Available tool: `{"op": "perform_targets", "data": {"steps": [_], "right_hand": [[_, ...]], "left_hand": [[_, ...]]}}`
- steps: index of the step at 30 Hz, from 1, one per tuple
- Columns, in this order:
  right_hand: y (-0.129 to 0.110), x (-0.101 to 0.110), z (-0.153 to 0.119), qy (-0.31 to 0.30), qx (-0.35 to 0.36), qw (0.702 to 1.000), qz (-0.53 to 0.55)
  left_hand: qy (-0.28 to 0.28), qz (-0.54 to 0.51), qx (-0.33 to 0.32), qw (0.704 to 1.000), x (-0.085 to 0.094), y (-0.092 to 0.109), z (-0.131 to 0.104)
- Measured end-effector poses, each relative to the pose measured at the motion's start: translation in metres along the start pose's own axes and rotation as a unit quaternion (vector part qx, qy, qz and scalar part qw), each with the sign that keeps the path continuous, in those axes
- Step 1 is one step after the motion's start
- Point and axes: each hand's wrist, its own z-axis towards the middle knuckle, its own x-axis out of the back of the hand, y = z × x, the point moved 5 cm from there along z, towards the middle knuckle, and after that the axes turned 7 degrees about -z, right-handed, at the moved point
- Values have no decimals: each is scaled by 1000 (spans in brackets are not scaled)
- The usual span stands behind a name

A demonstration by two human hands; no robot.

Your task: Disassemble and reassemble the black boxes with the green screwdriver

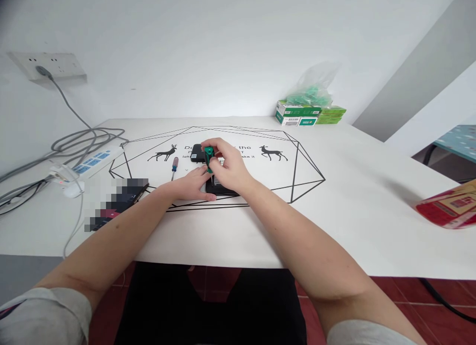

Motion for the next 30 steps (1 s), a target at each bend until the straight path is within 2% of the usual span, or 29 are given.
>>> {"op": "perform_targets", "data": {"steps": [3,7,18,30], "right_hand": [[0,0,1,2,6,1000,20],[-1,2,3,38,17,998,-36],[1,4,2,46,-39,998,-35],[3,12,3,100,-28,994,-24]], "left_hand": [[-19,-5,2,1000,1,1,-1],[-17,-1,-11,1000,4,4,-1],[-36,1,23,999,5,7,-4],[-35,-22,38,998,5,6,-5]]}}
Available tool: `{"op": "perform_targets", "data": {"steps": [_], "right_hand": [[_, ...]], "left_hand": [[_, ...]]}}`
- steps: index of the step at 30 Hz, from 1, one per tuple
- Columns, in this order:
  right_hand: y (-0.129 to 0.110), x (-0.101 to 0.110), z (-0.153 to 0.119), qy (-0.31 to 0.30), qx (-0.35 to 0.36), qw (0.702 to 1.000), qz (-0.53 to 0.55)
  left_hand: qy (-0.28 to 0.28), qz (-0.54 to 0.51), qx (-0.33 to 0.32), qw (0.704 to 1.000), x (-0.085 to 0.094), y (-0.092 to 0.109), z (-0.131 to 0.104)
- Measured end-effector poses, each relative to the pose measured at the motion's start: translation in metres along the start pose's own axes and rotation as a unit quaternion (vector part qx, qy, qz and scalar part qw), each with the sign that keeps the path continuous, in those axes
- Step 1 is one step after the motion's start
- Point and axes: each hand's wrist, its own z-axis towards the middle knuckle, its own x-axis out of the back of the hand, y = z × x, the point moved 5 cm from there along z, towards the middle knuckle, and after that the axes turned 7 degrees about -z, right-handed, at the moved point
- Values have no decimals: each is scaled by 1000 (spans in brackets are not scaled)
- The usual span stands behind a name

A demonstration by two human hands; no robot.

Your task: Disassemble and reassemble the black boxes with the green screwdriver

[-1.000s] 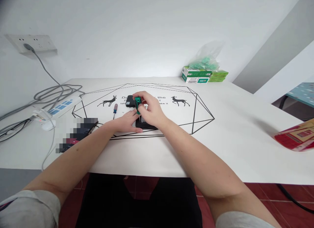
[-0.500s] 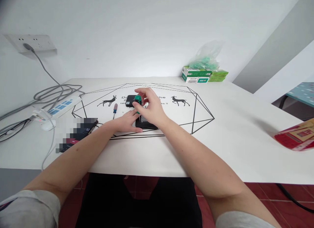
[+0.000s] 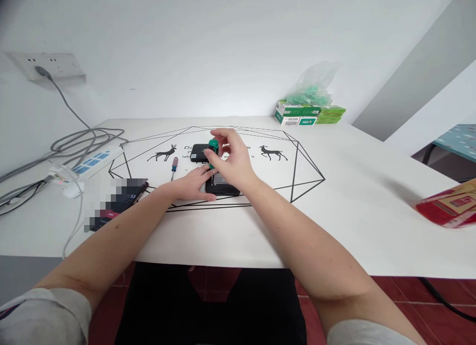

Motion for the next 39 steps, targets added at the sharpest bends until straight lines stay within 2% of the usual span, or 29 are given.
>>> {"op": "perform_targets", "data": {"steps": [3,6,8,11,13,17,21,24,27,29,32,34,36,38,39], "right_hand": [[3,3,1,33,-2,999,-4],[9,5,1,72,-18,997,-8],[14,6,1,89,-34,995,-2],[22,7,1,101,-56,993,0],[28,10,3,108,-64,992,-12],[38,19,8,125,-72,989,-39],[45,24,11,131,-93,986,-48],[45,30,14,142,-101,983,-61],[43,40,20,136,-98,978,-122],[43,45,26,90,-100,969,-206],[50,44,30,-48,-131,931,-337],[62,39,26,-158,-171,883,-408],[77,35,18,-257,-215,820,-465],[92,33,8,-327,-245,765,-498],[98,32,4,-345,-251,752,-503]], "left_hand": [[51,-43,-36,997,4,-1,1],[166,-73,-101,978,17,2,1],[224,-61,-140,963,24,4,1],[246,-16,-150,957,29,5,2],[249,26,-103,963,32,1,4],[241,135,61,959,39,-16,3],[226,162,130,952,48,-30,-2],[259,140,171,940,60,-41,-9],[318,112,266,903,72,-59,-21],[317,64,329,887,71,-72,-27],[294,-4,362,885,65,-84,-28],[301,-21,358,884,64,-86,-27],[323,-31,354,877,68,-85,-28],[348,-39,347,870,73,-81,-27],[368,-67,338,864,75,-78,-27]]}}
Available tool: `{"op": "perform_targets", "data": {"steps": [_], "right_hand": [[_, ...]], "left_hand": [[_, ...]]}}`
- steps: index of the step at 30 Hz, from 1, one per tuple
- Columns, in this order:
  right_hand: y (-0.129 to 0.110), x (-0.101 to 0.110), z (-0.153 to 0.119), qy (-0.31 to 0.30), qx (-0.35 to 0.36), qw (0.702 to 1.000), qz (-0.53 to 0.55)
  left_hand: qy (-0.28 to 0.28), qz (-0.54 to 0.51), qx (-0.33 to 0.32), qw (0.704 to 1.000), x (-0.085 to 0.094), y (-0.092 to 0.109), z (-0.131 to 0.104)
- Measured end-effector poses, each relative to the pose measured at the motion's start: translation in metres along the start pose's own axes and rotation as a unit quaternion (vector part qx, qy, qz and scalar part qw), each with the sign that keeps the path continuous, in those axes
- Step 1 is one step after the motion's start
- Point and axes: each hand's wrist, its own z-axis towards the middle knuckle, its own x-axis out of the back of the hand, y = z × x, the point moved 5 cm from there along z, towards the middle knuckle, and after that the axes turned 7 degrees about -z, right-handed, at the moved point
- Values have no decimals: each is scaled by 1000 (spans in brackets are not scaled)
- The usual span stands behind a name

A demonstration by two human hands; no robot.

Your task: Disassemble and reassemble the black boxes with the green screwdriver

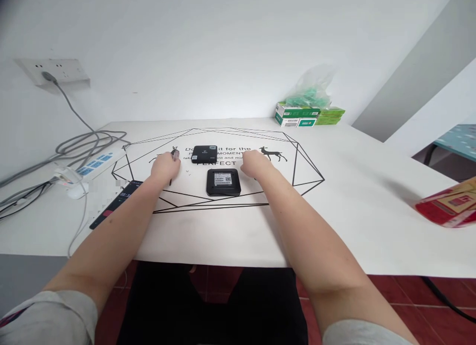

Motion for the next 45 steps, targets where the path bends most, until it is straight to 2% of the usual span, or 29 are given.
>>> {"op": "perform_targets", "data": {"steps": [1,2,4,5,7,8,9,11,13,16,20,25,33,40,42,45], "right_hand": [[1,-5,2,-13,3,1000,-6],[2,-9,4,-21,8,1000,-9],[1,-13,5,-24,18,1000,-10],[1,-12,5,-21,22,999,-12],[-5,-6,1,-4,48,999,-7],[-9,-2,-2,-1,74,997,4],[-16,1,-7,-4,119,993,26],[-32,2,-19,-70,216,971,80],[-45,-1,-32,-131,265,952,79],[-57,-4,-40,-124,248,960,36],[-73,-11,-44,-98,263,959,41],[-79,-15,-44,-81,267,960,38],[-78,-15,-45,-86,266,960,28],[-79,-15,-45,-83,273,958,29],[-79,-16,-45,-81,271,959,28],[-79,-17,-44,-77,271,959,27]], "left_hand": [[4,-43,4,999,0,4,-1],[8,-148,16,989,-1,7,-3],[-25,-382,55,922,-10,14,-8],[-49,-458,59,885,-15,19,-11],[-66,-549,55,831,-21,28,-18],[-68,-574,49,815,-23,30,-21],[-70,-590,44,803,-25,32,-24],[-72,-605,36,792,-28,35,-27],[-70,-610,26,789,-29,36,-30],[-62,-620,11,782,-29,39,-32],[-51,-626,6,778,-27,41,-36],[-30,-588,-20,808,-24,42,-36],[-12,-549,-75,833,-24,42,-32],[5,-394,-189,900,-12,49,-50],[5,-388,-186,903,-12,50,-52],[3,-423,-138,896,-16,46,-48]]}}
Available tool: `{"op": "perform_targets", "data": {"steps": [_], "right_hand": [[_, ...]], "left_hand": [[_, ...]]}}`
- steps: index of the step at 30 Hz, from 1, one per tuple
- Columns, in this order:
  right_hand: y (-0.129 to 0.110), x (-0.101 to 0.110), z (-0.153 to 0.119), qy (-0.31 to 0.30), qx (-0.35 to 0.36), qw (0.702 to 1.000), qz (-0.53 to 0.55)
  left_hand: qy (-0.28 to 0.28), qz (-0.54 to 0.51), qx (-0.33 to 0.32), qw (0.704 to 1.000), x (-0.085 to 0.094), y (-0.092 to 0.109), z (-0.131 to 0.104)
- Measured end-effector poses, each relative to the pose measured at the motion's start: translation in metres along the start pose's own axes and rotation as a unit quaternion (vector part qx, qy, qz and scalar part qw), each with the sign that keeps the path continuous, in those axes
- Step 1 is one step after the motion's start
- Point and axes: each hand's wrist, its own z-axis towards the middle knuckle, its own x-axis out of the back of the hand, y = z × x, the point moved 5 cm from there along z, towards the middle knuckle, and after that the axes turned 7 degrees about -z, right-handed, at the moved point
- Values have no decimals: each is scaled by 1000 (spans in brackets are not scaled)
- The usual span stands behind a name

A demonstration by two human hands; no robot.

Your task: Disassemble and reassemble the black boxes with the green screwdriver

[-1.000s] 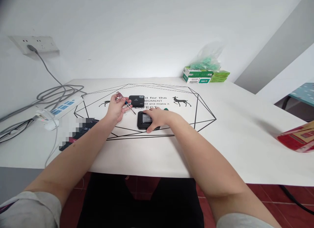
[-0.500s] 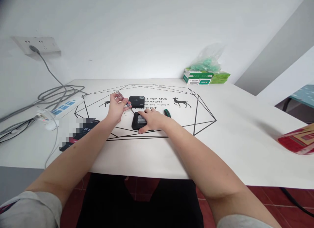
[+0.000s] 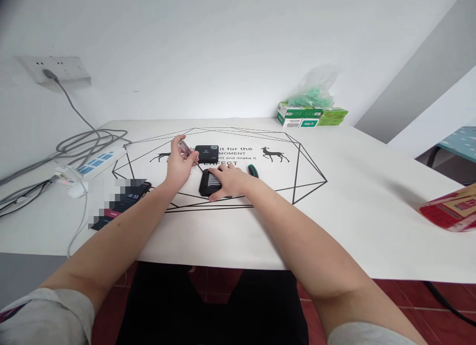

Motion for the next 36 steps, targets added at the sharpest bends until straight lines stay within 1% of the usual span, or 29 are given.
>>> {"op": "perform_targets", "data": {"steps": [3,6,9,12,16,19,22,25,29,33,36], "right_hand": [[0,-1,1,0,0,1000,2],[1,-1,0,-4,-5,1000,3],[0,0,0,-3,-8,1000,7],[0,-1,1,3,-7,1000,15],[4,-1,1,1,-5,1000,23],[11,-2,3,-2,26,999,40],[17,-2,4,3,79,995,52],[22,-3,6,-1,104,993,57],[23,-3,8,-5,106,992,61],[24,-3,8,-5,90,994,65],[24,-2,7,-8,79,995,64]], "left_hand": [[33,-46,63,996,1,-9,4],[65,-89,119,987,3,-16,7],[90,-113,181,973,5,-21,6],[102,-142,243,954,5,-26,2],[110,-162,261,945,5,-28,2],[111,-148,283,941,7,-30,3],[94,-134,309,937,7,-32,3],[50,-123,324,937,5,-32,2],[19,-119,318,940,4,-29,1],[-39,-105,340,934,-5,-27,-9],[-56,-79,304,948,-11,-22,-13]]}}
